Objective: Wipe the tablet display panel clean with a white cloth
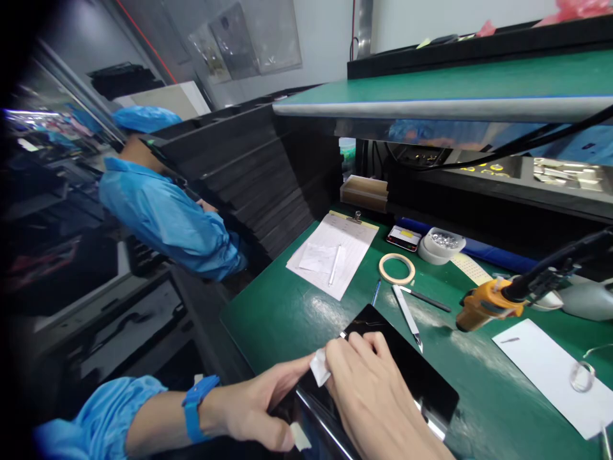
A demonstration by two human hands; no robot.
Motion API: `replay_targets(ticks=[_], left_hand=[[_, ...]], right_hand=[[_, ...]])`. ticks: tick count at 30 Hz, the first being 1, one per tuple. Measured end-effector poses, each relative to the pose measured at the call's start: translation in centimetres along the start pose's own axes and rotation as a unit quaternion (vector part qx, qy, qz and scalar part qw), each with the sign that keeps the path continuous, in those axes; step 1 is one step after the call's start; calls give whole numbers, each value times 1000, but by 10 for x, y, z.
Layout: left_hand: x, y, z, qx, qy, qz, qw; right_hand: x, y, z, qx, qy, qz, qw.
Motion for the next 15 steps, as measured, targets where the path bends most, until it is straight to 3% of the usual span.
replay_targets(ticks=[6,15], left_hand=[[-7,0,4,17,6,17,1000],[-5,-9,8,11,8,-36,999]], right_hand=[[-8,-5,-6,24,23,13,999],[-84,-18,-54,10,8,148,989]])
Point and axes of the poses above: each hand's wrist, its own y-axis towards the middle knuckle, its own z-axis out of the palm, x = y × z, the point moved 5 cm from there along y, towards the middle knuckle, and after that the axes turned 1 degree about -y, right-handed, at the moved point
